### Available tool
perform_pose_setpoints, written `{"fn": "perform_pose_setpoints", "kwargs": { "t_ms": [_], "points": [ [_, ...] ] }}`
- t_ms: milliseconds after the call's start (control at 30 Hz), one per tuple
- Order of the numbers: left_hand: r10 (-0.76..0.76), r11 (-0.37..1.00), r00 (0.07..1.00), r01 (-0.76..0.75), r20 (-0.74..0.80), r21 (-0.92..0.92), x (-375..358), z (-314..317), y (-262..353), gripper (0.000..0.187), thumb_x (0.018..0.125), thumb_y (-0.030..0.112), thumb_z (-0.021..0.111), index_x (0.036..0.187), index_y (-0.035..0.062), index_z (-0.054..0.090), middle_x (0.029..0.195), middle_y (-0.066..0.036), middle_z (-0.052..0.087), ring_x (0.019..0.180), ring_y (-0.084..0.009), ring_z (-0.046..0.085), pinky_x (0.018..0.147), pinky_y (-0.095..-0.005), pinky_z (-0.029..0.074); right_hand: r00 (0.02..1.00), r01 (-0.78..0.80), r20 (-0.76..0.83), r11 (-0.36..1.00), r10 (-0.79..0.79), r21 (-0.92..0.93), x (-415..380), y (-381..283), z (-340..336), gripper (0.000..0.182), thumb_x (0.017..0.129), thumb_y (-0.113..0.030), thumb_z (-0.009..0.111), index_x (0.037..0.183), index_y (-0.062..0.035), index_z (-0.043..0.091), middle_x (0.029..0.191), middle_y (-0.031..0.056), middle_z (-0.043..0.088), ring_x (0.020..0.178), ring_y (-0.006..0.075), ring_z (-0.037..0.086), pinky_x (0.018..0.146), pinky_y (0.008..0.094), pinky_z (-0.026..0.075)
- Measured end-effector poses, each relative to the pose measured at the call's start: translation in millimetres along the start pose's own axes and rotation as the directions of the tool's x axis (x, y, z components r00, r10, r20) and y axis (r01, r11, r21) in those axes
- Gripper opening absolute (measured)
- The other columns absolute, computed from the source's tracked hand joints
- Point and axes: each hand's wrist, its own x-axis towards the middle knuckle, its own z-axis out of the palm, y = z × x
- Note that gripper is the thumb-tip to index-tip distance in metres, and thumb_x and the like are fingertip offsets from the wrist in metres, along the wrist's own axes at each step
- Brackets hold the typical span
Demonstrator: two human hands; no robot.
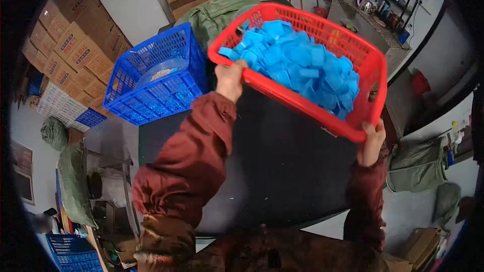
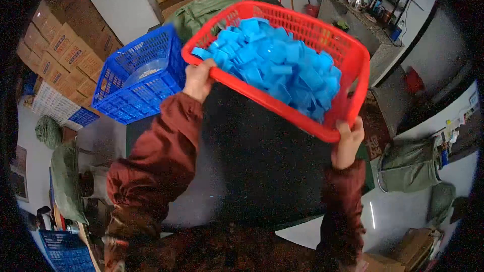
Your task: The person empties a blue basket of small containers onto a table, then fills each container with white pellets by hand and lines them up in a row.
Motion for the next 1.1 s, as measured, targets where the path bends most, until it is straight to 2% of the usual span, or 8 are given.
{"fn": "perform_pose_setpoints", "kwargs": {
  "t_ms": [333,400,567,667,733,800,967,1100],
  "points": [
    [-0.195,0.969,0.953,0.15,0.234,0.196,-14,95,-183,0.01,0.061,-0.001,0.056,0.056,0.0049,0.05,0.051,-0.001,0.048,0.041,-0.0122,0.047,0.036,-0.0272,0.035,0.937,-0.106,-0.334,0.994,0.103,0.007,-55,73,-128,0.026,0.071,-0.009,0.056,0.094,-0.0002,0.048,0.083,0.008,0.054,0.069,0.0175,0.052,0.065,0.0294,0.044],
    [-0.272,0.928,0.945,0.208,0.18,0.311,3,108,-187,0.012,0.06,0.0,0.056,0.053,0.0067,0.049,0.051,0.002,0.046,0.042,-0.0105,0.044,0.039,-0.0271,0.033,0.922,-0.114,-0.371,0.993,0.108,0.004,-40,93,-129,0.029,0.07,-0.011,0.058,0.095,-0.0004,0.047,0.084,0.0084,0.053,0.071,0.0184,0.053,0.065,0.031,0.044],
    [0.091,0.925,0.978,-0.152,0.185,0.35,127,136,-215,0.008,0.058,0.006,0.06,0.06,0.0013,0.054,0.055,-0.008,0.053,0.049,-0.0186,0.054,0.045,-0.0316,0.041,0.881,-0.064,-0.455,0.985,0.131,0.16,30,156,-79,0.028,0.071,-0.011,0.059,0.095,-0.0012,0.047,0.084,0.0077,0.053,0.07,0.0186,0.053,0.062,0.031,0.045],
    [-0.099,0.963,0.964,0.031,0.245,0.268,147,150,-154,0.014,0.063,0.008,0.06,0.073,-0.0012,0.055,0.064,-0.007,0.055,0.054,-0.0181,0.054,0.049,-0.0295,0.043,0.865,-0.114,-0.464,0.975,0.191,0.19,92,197,-34,0.029,0.07,-0.01,0.061,0.094,-0.0016,0.047,0.084,0.0079,0.053,0.071,0.0204,0.054,0.061,0.0307,0.046],
    [-0.076,0.869,0.929,-0.116,0.361,0.482,159,134,-151,0.026,0.066,0.008,0.061,0.087,-0.0054,0.054,0.074,-0.009,0.057,0.065,-0.0186,0.055,0.059,-0.0282,0.046,0.873,-0.126,-0.436,0.964,0.219,0.233,128,222,1,0.026,0.069,-0.01,0.062,0.089,-0.0021,0.047,0.082,0.0084,0.052,0.07,0.0208,0.054,0.058,0.0322,0.047],
    [0.326,0.578,0.838,-0.543,0.438,0.609,144,105,-143,0.034,0.066,0.007,0.06,0.095,-0.0083,0.051,0.082,-0.013,0.056,0.074,-0.0197,0.056,0.065,-0.0291,0.045,0.888,-0.118,-0.4,0.954,0.226,0.277,150,241,36,0.025,0.069,-0.01,0.063,0.086,-0.0022,0.046,0.08,0.0086,0.052,0.069,0.0208,0.054,0.056,0.0331,0.047],
    [0.514,0.176,0.6,-0.773,0.613,0.609,96,-22,-53,0.043,0.064,0.002,0.06,0.105,-0.0007,0.049,0.106,-0.017,0.047,0.095,-0.0312,0.05,0.081,-0.0327,0.041,0.857,-0.271,-0.393,0.941,0.332,0.204,189,295,70,0.03,0.065,-0.007,0.065,0.087,0.0053,0.049,0.078,0.0124,0.054,0.064,0.0227,0.055,0.052,0.0369,0.049],
    [0.548,-0.339,0.578,-0.507,0.605,0.792,95,-142,28,0.057,0.057,0.02,0.07,0.106,0.0017,0.048,0.104,-0.017,0.045,0.093,-0.0322,0.045,0.076,-0.0406,0.037,0.882,-0.277,-0.356,0.951,0.309,0.139,206,318,64,0.026,0.066,-0.008,0.064,0.083,0.0069,0.052,0.079,0.0151,0.056,0.065,0.0236,0.056,0.051,0.036,0.05]
  ]
}}
